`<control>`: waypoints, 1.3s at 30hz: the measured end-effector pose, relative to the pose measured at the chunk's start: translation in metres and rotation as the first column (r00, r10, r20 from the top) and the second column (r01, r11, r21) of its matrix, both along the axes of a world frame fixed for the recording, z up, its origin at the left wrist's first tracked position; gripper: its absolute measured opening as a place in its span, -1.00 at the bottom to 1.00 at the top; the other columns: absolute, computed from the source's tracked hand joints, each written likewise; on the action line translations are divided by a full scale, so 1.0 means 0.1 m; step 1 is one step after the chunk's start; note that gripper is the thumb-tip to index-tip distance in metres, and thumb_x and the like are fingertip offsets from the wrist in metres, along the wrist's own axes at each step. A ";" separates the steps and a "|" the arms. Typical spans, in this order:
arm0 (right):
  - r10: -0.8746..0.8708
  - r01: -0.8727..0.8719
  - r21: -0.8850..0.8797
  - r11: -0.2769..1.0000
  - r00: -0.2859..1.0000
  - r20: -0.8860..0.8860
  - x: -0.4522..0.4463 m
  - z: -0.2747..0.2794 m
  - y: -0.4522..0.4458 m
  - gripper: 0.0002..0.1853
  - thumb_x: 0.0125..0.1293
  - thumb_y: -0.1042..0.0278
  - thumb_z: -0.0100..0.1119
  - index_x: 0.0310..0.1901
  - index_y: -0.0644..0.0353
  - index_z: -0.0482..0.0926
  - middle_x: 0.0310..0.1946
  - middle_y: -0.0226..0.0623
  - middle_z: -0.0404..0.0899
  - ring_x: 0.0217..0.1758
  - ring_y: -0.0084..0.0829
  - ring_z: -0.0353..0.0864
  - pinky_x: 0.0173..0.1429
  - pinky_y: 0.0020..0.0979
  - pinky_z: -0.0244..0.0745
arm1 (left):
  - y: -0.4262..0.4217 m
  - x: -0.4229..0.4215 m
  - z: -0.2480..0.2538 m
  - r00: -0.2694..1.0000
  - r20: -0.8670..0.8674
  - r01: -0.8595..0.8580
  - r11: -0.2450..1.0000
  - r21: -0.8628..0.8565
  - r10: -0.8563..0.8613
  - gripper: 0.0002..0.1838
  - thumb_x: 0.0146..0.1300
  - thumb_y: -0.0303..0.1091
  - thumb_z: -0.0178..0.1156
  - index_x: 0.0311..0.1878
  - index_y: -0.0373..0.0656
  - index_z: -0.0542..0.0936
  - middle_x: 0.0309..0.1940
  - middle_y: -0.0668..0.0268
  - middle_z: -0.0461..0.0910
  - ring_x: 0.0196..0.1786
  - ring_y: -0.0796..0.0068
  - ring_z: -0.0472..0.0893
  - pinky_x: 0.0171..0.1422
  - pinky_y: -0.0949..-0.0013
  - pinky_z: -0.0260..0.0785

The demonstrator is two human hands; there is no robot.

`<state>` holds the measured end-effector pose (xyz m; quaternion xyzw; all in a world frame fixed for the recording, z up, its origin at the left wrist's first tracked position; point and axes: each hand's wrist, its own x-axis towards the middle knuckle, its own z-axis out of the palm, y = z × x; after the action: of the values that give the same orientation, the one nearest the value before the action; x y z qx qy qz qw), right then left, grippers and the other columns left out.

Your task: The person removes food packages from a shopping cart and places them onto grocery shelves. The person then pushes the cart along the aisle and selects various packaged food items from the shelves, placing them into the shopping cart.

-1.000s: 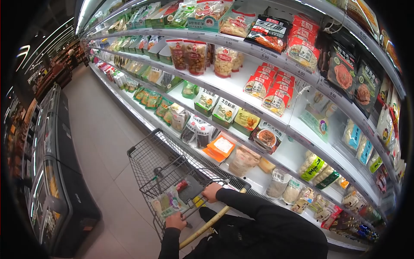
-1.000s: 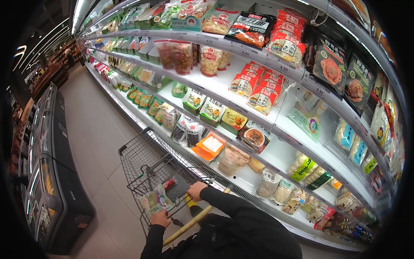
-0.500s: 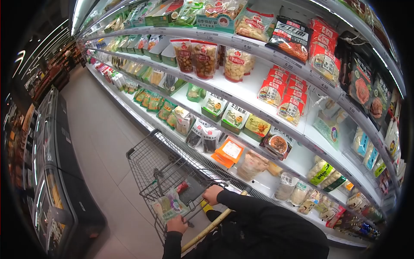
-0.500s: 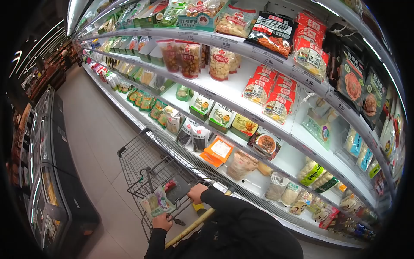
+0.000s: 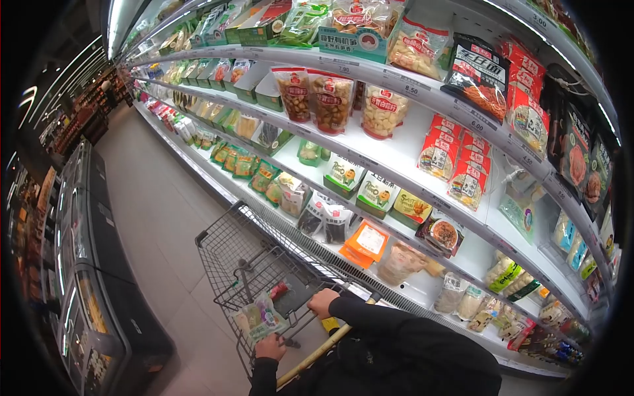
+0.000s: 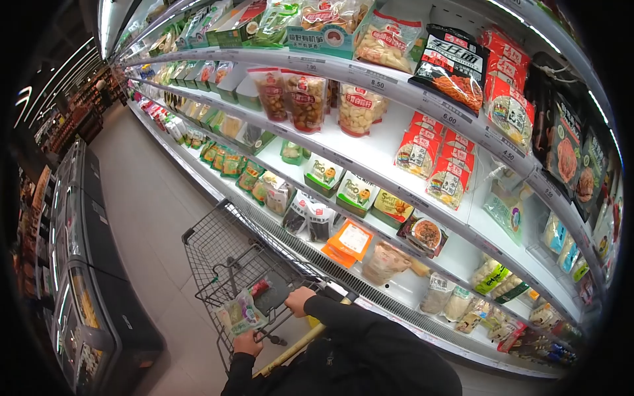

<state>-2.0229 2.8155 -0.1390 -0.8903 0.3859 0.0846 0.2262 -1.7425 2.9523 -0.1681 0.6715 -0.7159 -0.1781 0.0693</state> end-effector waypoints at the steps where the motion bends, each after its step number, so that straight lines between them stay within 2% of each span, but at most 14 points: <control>1: -0.002 0.002 0.000 1.000 1.000 0.006 0.03 0.02 -0.05 -0.82 0.07 0.26 0.31 -0.31 0.11 0.75 -0.35 -0.14 0.76 -0.20 -0.03 0.78 -0.16 -0.07 0.65 | -0.05 0.03 -0.01 1.000 0.012 -0.004 1.000 -0.011 0.004 -0.80 0.19 -0.18 0.34 -0.34 -0.11 0.64 -0.46 0.11 0.69 -0.32 0.02 0.72 -0.16 0.00 0.55; 8: -0.010 0.010 0.002 1.000 0.999 0.044 0.23 -0.03 -0.34 -0.82 0.04 0.30 0.31 -0.31 0.11 0.74 -0.35 -0.11 0.75 -0.21 -0.02 0.78 -0.16 -0.05 0.65 | -0.32 0.24 -0.01 0.999 0.026 -0.032 0.999 0.000 0.032 -0.82 0.18 -0.19 0.36 -0.33 -0.09 0.66 -0.48 0.09 0.69 -0.35 0.03 0.72 -0.19 0.01 0.56; 10: 0.003 -0.003 -0.001 1.000 0.999 0.035 0.29 -0.04 -0.43 -0.83 0.10 0.25 0.28 -0.30 0.08 0.72 -0.37 -0.13 0.74 -0.22 -0.01 0.77 -0.18 -0.04 0.63 | -0.40 0.28 0.00 1.000 0.003 -0.013 0.999 -0.035 0.013 -0.82 0.19 -0.20 0.35 -0.33 -0.10 0.66 -0.49 0.09 0.69 -0.36 0.02 0.72 -0.21 0.02 0.57; 14: 0.005 -0.005 0.014 1.000 1.000 0.022 0.41 0.01 -0.56 -0.83 0.10 0.25 0.28 -0.29 0.08 0.73 -0.37 -0.12 0.74 -0.22 -0.02 0.77 -0.18 -0.04 0.64 | -0.52 0.43 -0.05 1.000 0.010 -0.008 0.998 -0.062 0.008 -0.82 0.19 -0.20 0.35 -0.34 -0.11 0.66 -0.51 0.09 0.68 -0.38 0.02 0.72 -0.21 0.02 0.57; 16: -0.011 0.010 0.038 0.999 1.000 0.028 0.47 0.01 -0.65 -0.83 0.05 0.30 0.32 -0.30 0.11 0.75 -0.33 -0.11 0.76 -0.18 -0.03 0.78 -0.14 -0.06 0.65 | -0.60 0.50 -0.09 0.999 0.035 0.004 0.997 -0.082 -0.001 -0.81 0.18 -0.21 0.35 -0.34 -0.11 0.65 -0.50 0.09 0.68 -0.38 0.02 0.72 -0.21 0.01 0.57; 20: -0.016 0.015 0.043 0.999 0.999 0.028 0.60 0.00 -0.80 -0.82 0.05 0.29 0.33 -0.29 0.11 0.75 -0.31 -0.11 0.76 -0.15 -0.04 0.78 -0.13 -0.06 0.65 | -0.75 0.65 -0.18 1.000 0.023 0.001 0.998 -0.067 0.001 -0.81 0.18 -0.20 0.35 -0.34 -0.11 0.63 -0.48 0.09 0.69 -0.39 0.02 0.72 -0.22 0.00 0.56; 22: -0.014 0.014 0.043 0.999 1.000 0.004 0.66 0.02 -0.88 -0.80 0.04 0.27 0.34 -0.28 0.11 0.75 -0.31 -0.10 0.76 -0.15 -0.03 0.78 -0.12 -0.06 0.66 | -0.82 0.71 -0.19 0.998 0.070 0.006 0.998 -0.057 -0.002 -0.79 0.20 -0.18 0.33 -0.36 -0.11 0.62 -0.47 0.10 0.70 -0.38 0.02 0.72 -0.23 0.00 0.56; 28: -0.018 0.018 0.059 0.998 1.000 0.003 0.82 0.10 -1.13 -0.76 0.03 0.25 0.36 -0.24 0.11 0.75 -0.29 -0.09 0.76 -0.13 -0.03 0.78 -0.10 -0.05 0.66 | -1.08 0.87 -0.15 1.000 0.007 0.003 0.998 -0.066 -0.003 -0.79 0.21 -0.18 0.32 -0.35 -0.12 0.62 -0.46 0.10 0.70 -0.38 0.00 0.71 -0.23 -0.01 0.55; 31: 0.003 -0.003 0.023 1.000 1.000 0.021 0.91 0.06 -1.26 -0.74 0.00 0.25 0.33 -0.23 0.09 0.74 -0.34 -0.09 0.76 -0.18 -0.02 0.78 -0.18 -0.05 0.65 | -1.20 0.96 -0.15 1.000 0.004 -0.011 0.998 -0.054 0.011 -0.79 0.21 -0.18 0.32 -0.34 -0.13 0.62 -0.46 0.10 0.70 -0.37 0.00 0.71 -0.23 -0.02 0.55; 39: -0.003 0.003 0.054 0.999 1.000 0.006 1.24 0.06 -1.69 -0.73 0.00 0.26 0.33 -0.22 0.08 0.74 -0.31 -0.08 0.76 -0.15 0.00 0.78 -0.13 -0.05 0.66 | -1.63 1.29 -0.13 1.000 0.026 0.008 0.997 -0.075 -0.006 -0.78 0.21 -0.18 0.32 -0.34 -0.13 0.61 -0.48 0.10 0.69 -0.38 0.03 0.71 -0.24 -0.02 0.54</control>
<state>-1.8987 2.6467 -0.1328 -0.8835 0.3843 0.0920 0.2517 -1.6138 2.7897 -0.1810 0.6679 -0.7255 -0.1427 0.0849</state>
